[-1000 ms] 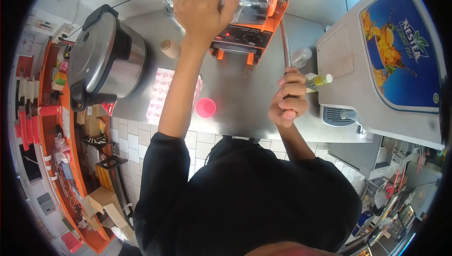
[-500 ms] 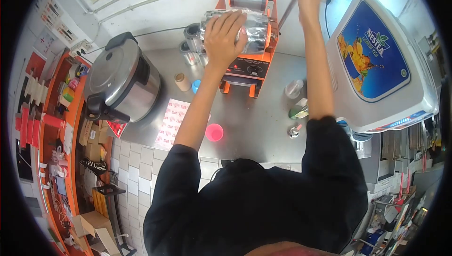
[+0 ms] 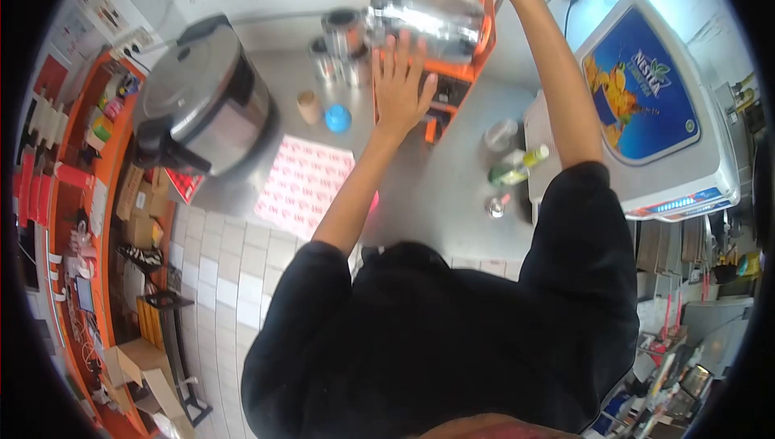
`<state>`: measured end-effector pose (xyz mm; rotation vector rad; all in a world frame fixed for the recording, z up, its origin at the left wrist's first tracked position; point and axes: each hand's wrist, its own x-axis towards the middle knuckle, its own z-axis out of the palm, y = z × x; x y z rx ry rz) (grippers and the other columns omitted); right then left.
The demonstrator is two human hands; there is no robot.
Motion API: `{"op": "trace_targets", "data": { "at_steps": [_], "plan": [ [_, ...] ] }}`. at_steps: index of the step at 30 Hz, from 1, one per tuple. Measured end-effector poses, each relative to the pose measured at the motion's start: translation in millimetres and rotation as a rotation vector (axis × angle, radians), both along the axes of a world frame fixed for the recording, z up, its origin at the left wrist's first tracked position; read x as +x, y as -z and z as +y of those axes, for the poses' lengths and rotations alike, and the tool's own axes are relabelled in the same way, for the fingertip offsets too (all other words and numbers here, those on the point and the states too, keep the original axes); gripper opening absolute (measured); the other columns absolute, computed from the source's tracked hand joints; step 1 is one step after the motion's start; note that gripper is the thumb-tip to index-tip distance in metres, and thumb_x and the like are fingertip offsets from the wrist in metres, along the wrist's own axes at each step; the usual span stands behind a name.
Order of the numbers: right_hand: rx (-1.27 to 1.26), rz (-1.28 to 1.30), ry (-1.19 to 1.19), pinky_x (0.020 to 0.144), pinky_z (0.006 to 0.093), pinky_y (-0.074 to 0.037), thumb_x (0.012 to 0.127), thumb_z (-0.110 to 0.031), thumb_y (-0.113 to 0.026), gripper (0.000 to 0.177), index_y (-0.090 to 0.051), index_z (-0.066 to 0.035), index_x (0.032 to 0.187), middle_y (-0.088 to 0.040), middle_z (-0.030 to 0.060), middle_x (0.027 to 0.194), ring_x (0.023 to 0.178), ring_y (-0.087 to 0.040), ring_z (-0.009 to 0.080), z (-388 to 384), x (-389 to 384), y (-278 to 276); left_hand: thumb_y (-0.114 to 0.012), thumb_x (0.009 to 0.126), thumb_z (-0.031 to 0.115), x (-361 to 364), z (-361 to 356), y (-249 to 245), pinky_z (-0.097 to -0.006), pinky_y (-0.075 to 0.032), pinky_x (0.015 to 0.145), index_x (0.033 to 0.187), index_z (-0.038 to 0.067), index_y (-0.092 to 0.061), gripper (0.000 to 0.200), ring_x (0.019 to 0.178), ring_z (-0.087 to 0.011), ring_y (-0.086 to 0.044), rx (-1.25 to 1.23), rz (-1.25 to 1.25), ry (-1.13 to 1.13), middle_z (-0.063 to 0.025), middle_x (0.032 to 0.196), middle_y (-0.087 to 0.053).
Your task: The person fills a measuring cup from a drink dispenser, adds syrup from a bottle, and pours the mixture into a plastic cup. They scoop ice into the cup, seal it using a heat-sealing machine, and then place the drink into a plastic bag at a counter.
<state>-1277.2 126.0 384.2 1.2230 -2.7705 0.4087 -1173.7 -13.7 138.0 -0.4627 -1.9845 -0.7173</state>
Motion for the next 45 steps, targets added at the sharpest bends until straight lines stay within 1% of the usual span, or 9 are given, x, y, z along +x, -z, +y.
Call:
{"op": "trace_targets", "data": {
  "at_steps": [6, 9, 11, 14, 18, 20, 30, 39, 45],
  "plan": [
    [0.357, 0.139, 0.208, 0.107, 0.0508, -0.042, 0.065, -0.044, -0.087, 0.116, -0.025, -0.003, 0.154, -0.050, 0.0336, 0.136, 0.128, -0.050, 0.0480, -46.5, 64.2, 42.8, -0.054, 0.100, 0.038, 26.0, 48.2, 128.5, -0.0574, -0.015, 0.120, 0.153, 0.006, -0.036, 0.064, 0.148, -0.0380, -0.027, 0.692, -0.386, 0.111, -0.0212, 0.159, -0.031],
    [0.244, 0.277, 0.272, 0.107, 0.0605, -0.038, 0.067, -0.041, -0.087, 0.107, -0.031, -0.005, 0.152, -0.050, 0.0307, 0.136, 0.130, -0.047, 0.0478, -52.2, 83.1, 65.8, -0.050, 0.100, 0.051, 0.7, 56.2, 154.8, -0.0563, -0.018, 0.120, 0.156, 0.005, -0.024, 0.077, 0.146, -0.0325, -0.032, 1.730, -0.902, 0.156, -0.0179, 0.158, -0.032],
    [0.158, 0.501, 0.356, 0.108, 0.0623, -0.035, 0.073, -0.039, -0.084, 0.096, -0.038, -0.007, 0.150, -0.051, 0.0280, 0.136, 0.132, -0.046, 0.0441, -57.2, 93.9, 84.1, -0.045, 0.099, 0.061, -4.2, 44.9, 157.8, -0.0552, -0.022, 0.120, 0.157, 0.006, -0.015, 0.086, 0.147, -0.0295, -0.032, 2.162, -0.929, 0.764, -0.0161, 0.159, -0.030],
    [0.266, 1.114, 0.438, 0.111, 0.0623, -0.032, 0.076, -0.043, -0.081, 0.089, -0.043, -0.010, 0.149, -0.050, 0.0243, 0.140, 0.133, -0.045, 0.0421, -58.7, 78.7, 125.9, -0.037, 0.101, 0.061, 6.6, 45.9, 169.2, -0.0536, -0.026, 0.119, 0.156, 0.006, -0.021, 0.080, 0.148, -0.0300, -0.030, 2.035, -0.958, 0.730, -0.0161, 0.159, -0.031],
    [0.082, 0.744, 0.220, 0.116, 0.0633, -0.022, 0.079, -0.044, -0.078, 0.088, -0.039, -0.016, 0.152, -0.040, 0.0216, 0.152, 0.145, -0.031, 0.0412, -49.3, 108.3, 121.3, -0.032, 0.103, 0.056, 35.4, 41.3, 195.0, -0.0487, -0.030, 0.113, 0.148, 0.007, -0.036, 0.067, 0.141, -0.0243, -0.041, 2.168, -1.006, 0.591, -0.0109, 0.149, -0.045],
    [-0.294, 0.966, -0.044, 0.090, 0.0384, -0.046, 0.088, -0.025, -0.072, 0.032, -0.064, -0.006, 0.112, -0.066, 0.0092, 0.112, 0.101, -0.059, 0.0285, -46.1, 122.4, 140.2, -0.032, 0.103, 0.055, 59.2, 39.7, 209.7, -0.0485, -0.031, 0.113, 0.145, 0.006, -0.038, 0.065, 0.140, -0.0246, -0.042, 2.201, -0.976, 0.604, -0.0107, 0.147, -0.047],
    [-0.612, -0.090, 0.201, 0.096, 0.0418, -0.047, 0.085, -0.019, -0.075, 0.041, -0.063, -0.003, 0.121, -0.064, 0.0144, 0.116, 0.111, -0.058, 0.0356, -11.7, 144.8, 296.7, -0.034, 0.105, 0.052, 88.1, 30.5, 252.3, -0.0390, -0.046, 0.105, 0.139, 0.013, -0.049, 0.053, 0.126, -0.0217, -0.055, 2.283, -0.866, 0.870, -0.0046, 0.138, -0.056],
    [-0.317, 0.158, 0.430, 0.106, 0.0564, -0.038, 0.077, -0.040, -0.082, 0.072, -0.050, -0.008, 0.133, -0.035, 0.0253, 0.147, 0.136, -0.036, 0.0462, -27.4, 142.0, 367.9, -0.037, 0.104, 0.051, 59.5, 30.7, 232.8, -0.0430, -0.044, 0.110, 0.142, 0.012, -0.048, 0.056, 0.127, -0.0252, -0.055, 2.283, -0.853, 0.990, -0.0059, 0.141, -0.055],
    [-0.709, 0.115, 0.451, 0.107, 0.0521, -0.040, 0.066, -0.017, -0.090, 0.069, -0.049, -0.007, 0.121, -0.037, 0.0242, 0.143, 0.132, -0.041, 0.0447, -40.8, 141.2, 375.2, -0.038, 0.104, 0.048, 63.2, 32.6, 224.7, -0.0451, -0.043, 0.110, 0.141, 0.011, -0.049, 0.054, 0.129, -0.0266, -0.054, 2.370, -0.906, 0.996, -0.0063, 0.142, -0.055]
  ]
}}
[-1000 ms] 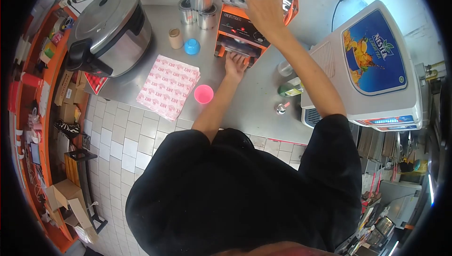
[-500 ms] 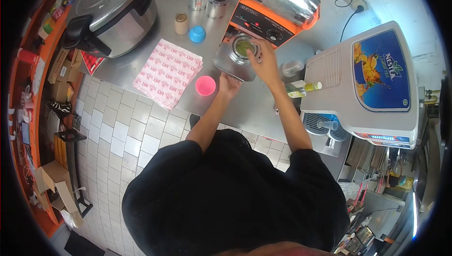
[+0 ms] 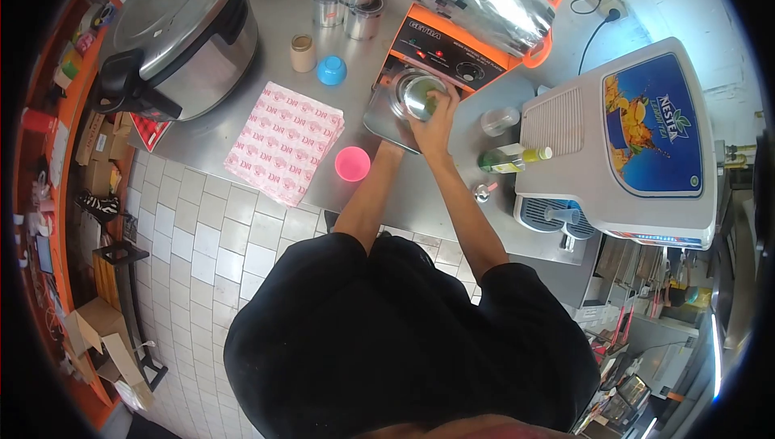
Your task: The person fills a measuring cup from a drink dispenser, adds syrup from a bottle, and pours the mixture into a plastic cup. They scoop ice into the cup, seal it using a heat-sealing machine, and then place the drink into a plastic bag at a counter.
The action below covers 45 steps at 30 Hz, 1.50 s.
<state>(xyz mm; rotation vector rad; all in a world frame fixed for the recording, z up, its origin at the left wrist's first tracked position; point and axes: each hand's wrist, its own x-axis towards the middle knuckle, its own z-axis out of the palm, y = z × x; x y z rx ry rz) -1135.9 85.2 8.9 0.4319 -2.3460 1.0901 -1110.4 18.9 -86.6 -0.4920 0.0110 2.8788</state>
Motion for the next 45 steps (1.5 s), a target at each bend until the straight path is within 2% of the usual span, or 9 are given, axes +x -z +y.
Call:
{"op": "trace_targets", "data": {
  "at_steps": [6, 16, 19, 22, 28, 34, 37, 40, 45],
  "plan": [
    [-0.050, 0.201, 0.147, 0.103, 0.0467, -0.045, 0.069, -0.011, -0.090, 0.065, -0.050, -0.004, 0.119, -0.042, 0.0196, 0.141, 0.127, -0.049, 0.0362, 3.2, 16.6, -28.1, -0.039, 0.104, 0.044, 6.7, 3.2, -7.1, -0.0472, -0.043, 0.110, 0.141, 0.010, -0.050, 0.052, 0.130, -0.0280, -0.053, 0.043, -0.064, 0.061, -0.0066, 0.143, -0.054],
    [-1.234, -0.061, 0.493, 0.096, 0.0329, -0.051, 0.090, -0.008, -0.074, 0.045, -0.059, -0.001, 0.133, -0.063, 0.0089, 0.123, 0.112, -0.061, 0.0185, 56.3, 152.0, -52.8, -0.055, 0.094, 0.050, -18.5, 17.3, -7.9, -0.0538, -0.048, 0.102, 0.135, 0.004, -0.054, 0.061, 0.122, -0.0344, -0.058, 0.319, 0.163, 0.061, -0.0152, 0.134, -0.060],
    [-1.651, -0.128, 0.688, 0.096, 0.0448, -0.050, 0.094, -0.022, -0.072, 0.043, -0.058, -0.006, 0.131, -0.062, 0.0068, 0.124, 0.112, -0.061, 0.0216, 64.2, 211.9, -64.8, -0.061, 0.088, 0.053, -57.3, 25.8, -0.5, -0.0434, -0.054, 0.079, 0.131, 0.008, -0.058, 0.062, 0.106, -0.0310, -0.064, 0.225, 0.360, 0.240, -0.0112, 0.123, -0.066],
    [-1.788, -0.023, 0.731, 0.095, 0.0437, -0.051, 0.097, -0.030, -0.068, 0.047, -0.054, -0.009, 0.137, -0.060, 0.0084, 0.125, 0.116, -0.060, 0.0252, 62.7, 281.4, -69.1, -0.062, 0.081, 0.045, -103.7, 29.3, 9.1, -0.0572, -0.049, 0.083, 0.118, 0.002, -0.064, 0.056, 0.101, -0.0371, -0.062, -0.047, -0.198, 0.155, -0.0181, 0.111, -0.067],
    [-2.009, 0.398, 0.934, 0.102, 0.0492, -0.051, 0.096, -0.037, -0.066, 0.059, -0.046, -0.007, 0.143, -0.050, 0.0124, 0.139, 0.118, -0.062, 0.0303, 40.7, 416.5, -65.4, -0.053, 0.093, 0.031, -179.1, 33.4, 68.5, -0.0664, -0.042, 0.088, 0.117, 0.008, -0.058, 0.034, 0.113, -0.0403, -0.052, 0.176, -0.030, 0.507, -0.0170, 0.122, -0.053],
    [-2.023, 0.832, 0.969, 0.094, 0.0427, -0.059, 0.096, -0.043, -0.065, 0.058, -0.048, -0.010, 0.140, -0.056, 0.0134, 0.133, 0.116, -0.064, 0.0298, 13.4, 550.2, -38.2, -0.037, 0.105, 0.015, 27.9, 85.7, 151.6, -0.0908, -0.033, 0.084, 0.150, 0.027, -0.039, 0.047, 0.142, -0.0517, -0.029, 0.392, 0.023, 0.564, -0.0144, 0.166, -0.018],
    [-2.065, 0.997, 0.922, 0.092, 0.0417, -0.059, 0.096, -0.045, -0.065, 0.058, -0.049, -0.010, 0.139, -0.058, 0.0135, 0.132, 0.115, -0.065, 0.0292, -0.7, 613.1, -32.2, -0.054, 0.095, 0.037, 227.8, 126.6, 69.3, -0.0482, -0.046, 0.089, 0.104, 0.005, -0.067, 0.036, 0.098, -0.0300, -0.064, -0.189, 0.315, 1.196, -0.0131, 0.104, -0.069],
    [-2.091, 1.200, 0.642, 0.090, 0.0413, -0.058, 0.096, -0.044, -0.064, 0.052, -0.053, -0.012, 0.136, -0.060, 0.0127, 0.132, 0.115, -0.065, 0.0276, -5.3, 684.3, -15.7, -0.050, 0.099, 0.041, 351.9, 149.4, 92.5, -0.0451, -0.046, 0.089, 0.111, 0.010, -0.066, 0.037, 0.098, -0.0248, -0.062, -0.181, 0.297, 1.657, -0.0083, 0.107, -0.070],
    [-1.503, 1.031, 1.602, 0.089, 0.0379, -0.058, 0.094, -0.022, -0.071, 0.039, -0.061, -0.005, 0.127, -0.066, 0.0104, 0.120, 0.108, -0.066, 0.0221, -5.0, 804.2, -17.8, -0.059, 0.095, 0.041, 493.3, 150.2, 63.1, -0.0410, -0.046, 0.085, 0.116, 0.015, -0.061, 0.034, 0.104, -0.0192, -0.056, -0.631, 0.297, 1.805, -0.0001, 0.117, -0.062]
  ]
}}
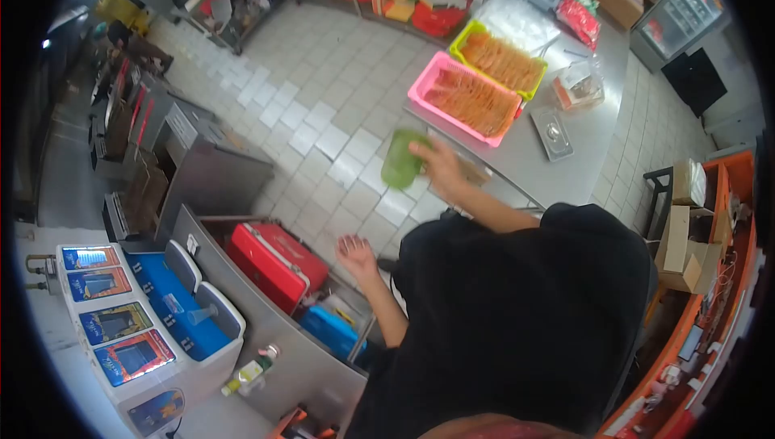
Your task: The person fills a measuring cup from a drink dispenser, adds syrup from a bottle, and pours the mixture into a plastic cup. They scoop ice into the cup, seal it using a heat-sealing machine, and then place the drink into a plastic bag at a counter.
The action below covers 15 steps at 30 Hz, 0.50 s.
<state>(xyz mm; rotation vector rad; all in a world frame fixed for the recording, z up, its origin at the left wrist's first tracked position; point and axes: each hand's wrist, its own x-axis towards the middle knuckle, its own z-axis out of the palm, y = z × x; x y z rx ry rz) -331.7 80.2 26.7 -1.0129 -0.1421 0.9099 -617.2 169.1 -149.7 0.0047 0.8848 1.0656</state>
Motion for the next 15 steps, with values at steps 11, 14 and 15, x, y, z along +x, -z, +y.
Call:
{"op": "trace_targets", "data": {
  "at_steps": [11, 14, 15],
  "plan": [
    [0.215, 0.461, 0.316, 0.103, 0.0506, -0.050, 0.093, -0.027, -0.071, 0.044, -0.057, -0.010, 0.131, -0.060, 0.0092, 0.127, 0.119, -0.060, 0.0271, 94.8, 209.6, 25.6, -0.050, 0.098, 0.049, 63.2, 112.5, 54.1, -0.0479, -0.035, 0.109, 0.137, 0.012, -0.048, 0.053, 0.130, -0.0274, -0.050, -0.119, 0.411, 0.203, -0.0063, 0.146, -0.050],
    [0.286, 0.526, 0.431, 0.102, 0.0497, -0.050, 0.092, -0.029, -0.073, 0.046, -0.057, -0.012, 0.131, -0.060, 0.0071, 0.127, 0.121, -0.058, 0.0266, 136.6, 242.0, 44.0, -0.045, 0.099, 0.053, 66.1, 166.1, 96.5, -0.0513, -0.032, 0.115, 0.143, 0.012, -0.044, 0.060, 0.138, -0.0303, -0.045, -0.131, 0.519, 0.378, -0.0084, 0.149, -0.048],
    [0.225, 0.472, 0.472, 0.102, 0.0492, -0.050, 0.091, -0.029, -0.073, 0.045, -0.058, -0.012, 0.130, -0.060, 0.0066, 0.127, 0.122, -0.058, 0.0262, 149.2, 253.9, 46.1, -0.044, 0.100, 0.054, 66.5, 187.4, 107.4, -0.0522, -0.034, 0.113, 0.142, 0.011, -0.045, 0.061, 0.137, -0.0303, -0.046, -0.131, 0.564, 0.441, -0.0086, 0.148, -0.049]
  ]
}}
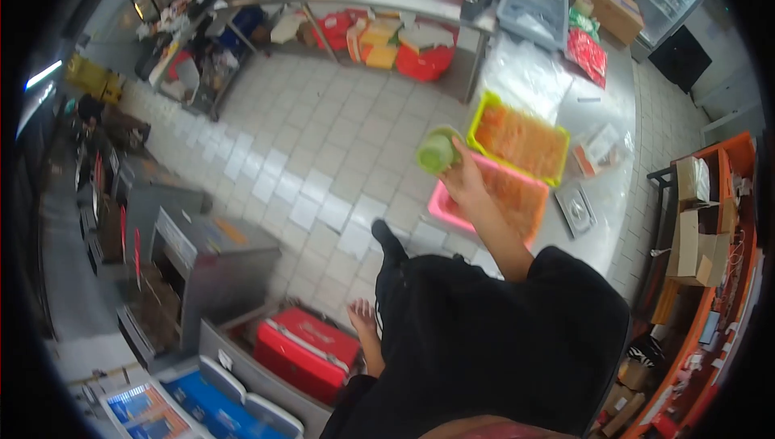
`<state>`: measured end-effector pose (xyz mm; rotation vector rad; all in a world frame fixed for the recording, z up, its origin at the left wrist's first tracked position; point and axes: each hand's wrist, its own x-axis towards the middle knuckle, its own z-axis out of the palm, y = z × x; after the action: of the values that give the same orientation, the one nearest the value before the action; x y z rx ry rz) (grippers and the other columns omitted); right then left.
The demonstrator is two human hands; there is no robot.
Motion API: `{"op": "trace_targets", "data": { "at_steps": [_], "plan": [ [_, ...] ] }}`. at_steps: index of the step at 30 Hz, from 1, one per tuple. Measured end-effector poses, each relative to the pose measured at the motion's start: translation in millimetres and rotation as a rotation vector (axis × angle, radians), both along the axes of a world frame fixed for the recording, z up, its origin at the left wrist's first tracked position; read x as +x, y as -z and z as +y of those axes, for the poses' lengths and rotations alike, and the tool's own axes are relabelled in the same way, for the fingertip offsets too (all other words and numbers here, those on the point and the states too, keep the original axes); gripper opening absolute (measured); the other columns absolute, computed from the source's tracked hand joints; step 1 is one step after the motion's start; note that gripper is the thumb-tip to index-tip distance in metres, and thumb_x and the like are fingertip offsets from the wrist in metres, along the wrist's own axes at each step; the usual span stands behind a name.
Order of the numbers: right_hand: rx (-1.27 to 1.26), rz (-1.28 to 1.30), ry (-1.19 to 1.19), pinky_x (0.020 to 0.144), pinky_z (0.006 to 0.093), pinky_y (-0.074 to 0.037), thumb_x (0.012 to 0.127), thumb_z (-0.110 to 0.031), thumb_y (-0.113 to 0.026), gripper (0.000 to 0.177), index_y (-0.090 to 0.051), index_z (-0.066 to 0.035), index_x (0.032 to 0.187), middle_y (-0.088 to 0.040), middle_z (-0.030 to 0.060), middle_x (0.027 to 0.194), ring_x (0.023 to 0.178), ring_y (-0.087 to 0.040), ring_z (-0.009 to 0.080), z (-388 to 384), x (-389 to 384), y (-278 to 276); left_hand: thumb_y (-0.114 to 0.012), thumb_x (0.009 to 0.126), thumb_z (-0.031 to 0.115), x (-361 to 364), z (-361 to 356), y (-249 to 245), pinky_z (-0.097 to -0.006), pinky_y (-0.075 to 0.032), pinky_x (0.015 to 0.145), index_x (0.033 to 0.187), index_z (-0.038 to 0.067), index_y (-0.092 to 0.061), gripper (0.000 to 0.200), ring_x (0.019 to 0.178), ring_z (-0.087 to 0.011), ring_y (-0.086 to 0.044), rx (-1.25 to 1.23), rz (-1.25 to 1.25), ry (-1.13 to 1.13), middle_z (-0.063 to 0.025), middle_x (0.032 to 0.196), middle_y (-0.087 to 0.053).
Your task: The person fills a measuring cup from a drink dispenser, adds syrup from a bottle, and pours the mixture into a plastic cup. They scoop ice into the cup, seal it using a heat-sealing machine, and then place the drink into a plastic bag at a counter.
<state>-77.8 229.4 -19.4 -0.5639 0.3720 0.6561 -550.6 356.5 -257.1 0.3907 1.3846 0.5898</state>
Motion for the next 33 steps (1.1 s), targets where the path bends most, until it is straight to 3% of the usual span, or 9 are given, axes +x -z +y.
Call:
{"op": "trace_targets", "data": {
  "at_steps": [2, 8, 11, 13, 14, 16, 19, 25, 33],
  "plan": [
    [-0.068, -0.077, 0.063, 0.101, 0.0481, -0.051, 0.091, -0.029, -0.074, 0.044, -0.058, -0.012, 0.129, -0.061, 0.0062, 0.126, 0.120, -0.058, 0.0256, 25.3, 29.3, 2.4, -0.042, 0.100, 0.055, -10.2, 50.6, 22.3, -0.0510, -0.042, 0.105, 0.142, 0.010, -0.046, 0.061, 0.127, -0.0306, -0.055, -0.057, 0.176, 0.418, -0.0128, 0.140, -0.056],
    [-0.583, -0.380, 0.325, 0.093, 0.0425, -0.054, 0.087, -0.019, -0.079, 0.038, -0.065, -0.007, 0.120, -0.064, 0.0068, 0.120, 0.112, -0.063, 0.0244, 91.5, 120.1, -35.6, -0.045, 0.100, 0.051, 37.3, 202.1, 37.0, -0.0429, -0.051, 0.079, 0.134, 0.005, -0.051, 0.057, 0.097, -0.0292, -0.068, -0.173, 0.424, 0.511, -0.0184, 0.118, -0.067],
    [-1.114, -0.921, 0.524, 0.097, 0.0353, -0.050, 0.080, -0.019, -0.084, 0.046, -0.064, -0.002, 0.117, -0.062, 0.0112, 0.125, 0.111, -0.062, 0.0251, 110.8, 185.4, -10.9, -0.052, 0.099, 0.041, 127.9, 275.7, 27.0, -0.0413, -0.052, 0.072, 0.125, 0.003, -0.053, 0.046, 0.093, -0.0307, -0.069, 0.023, 0.558, 0.824, -0.0161, 0.108, -0.070],
    [-1.286, -0.996, 0.591, 0.100, 0.0376, -0.048, 0.077, -0.020, -0.086, 0.050, -0.063, -0.003, 0.118, -0.060, 0.0126, 0.127, 0.115, -0.059, 0.0274, 130.5, 226.4, -8.9, -0.059, 0.096, 0.029, 192.7, 319.9, 54.5, -0.0458, -0.054, 0.067, 0.117, 0.001, -0.058, 0.035, 0.079, -0.0288, -0.070, 0.278, 0.465, 0.917, -0.0156, 0.097, -0.071],
    [-1.456, -1.070, 0.637, 0.103, 0.0398, -0.045, 0.074, -0.020, -0.087, 0.053, -0.063, -0.004, 0.118, -0.058, 0.0141, 0.130, 0.119, -0.057, 0.0296, 137.3, 246.6, -6.5, -0.061, 0.094, 0.024, 225.6, 354.8, 102.3, -0.0426, -0.055, 0.062, 0.109, -0.002, -0.062, 0.030, 0.071, -0.0247, -0.069, 0.992, 0.589, 1.348, -0.0159, 0.090, -0.071],
    [-1.437, -1.069, 0.669, 0.104, 0.0417, -0.045, 0.071, -0.021, -0.087, 0.056, -0.060, -0.006, 0.118, -0.052, 0.0160, 0.133, 0.123, -0.054, 0.0347, 150.5, 302.8, 17.5, -0.061, 0.093, 0.022, 341.1, 355.3, 58.2, -0.0349, -0.055, 0.060, 0.104, -0.005, -0.063, 0.029, 0.071, -0.0211, -0.068, 0.711, 0.292, 1.179, -0.0147, 0.080, -0.069],
    [-1.459, -1.021, 0.702, 0.103, 0.0435, -0.046, 0.073, -0.018, -0.084, 0.053, -0.060, -0.006, 0.119, -0.050, 0.0157, 0.136, 0.123, -0.054, 0.0365, 170.0, 375.7, 40.9, -0.063, 0.097, 0.026, 526.3, 357.5, -6.0, -0.0328, -0.055, 0.068, 0.109, -0.002, -0.063, 0.031, 0.077, -0.0202, -0.068, 1.027, 0.069, 1.386, -0.0128, 0.087, -0.070],
    [-1.406, -0.967, 0.584, 0.105, 0.0437, -0.045, 0.077, -0.013, -0.079, 0.051, -0.059, -0.005, 0.123, -0.046, 0.0188, 0.139, 0.126, -0.052, 0.0415, 193.8, 535.7, 51.0, -0.058, 0.103, 0.023, 805.9, 326.6, -121.3, -0.0304, -0.052, 0.080, 0.113, 0.000, -0.063, 0.025, 0.094, -0.0154, -0.065, 0.888, -0.304, 1.421, -0.0093, 0.098, -0.070],
    [-1.514, -1.050, 0.589, 0.109, 0.0445, -0.042, 0.077, -0.006, -0.078, 0.054, -0.057, -0.008, 0.127, -0.039, 0.0213, 0.148, 0.133, -0.045, 0.0425, 198.2, 666.8, 91.7, -0.059, 0.100, 0.026, 1062.1, 318.4, -200.3, -0.0356, -0.047, 0.094, 0.120, 0.004, -0.066, 0.031, 0.104, -0.0251, -0.064, 1.400, -0.257, 1.517, -0.0130, 0.111, -0.070]
  ]
}}
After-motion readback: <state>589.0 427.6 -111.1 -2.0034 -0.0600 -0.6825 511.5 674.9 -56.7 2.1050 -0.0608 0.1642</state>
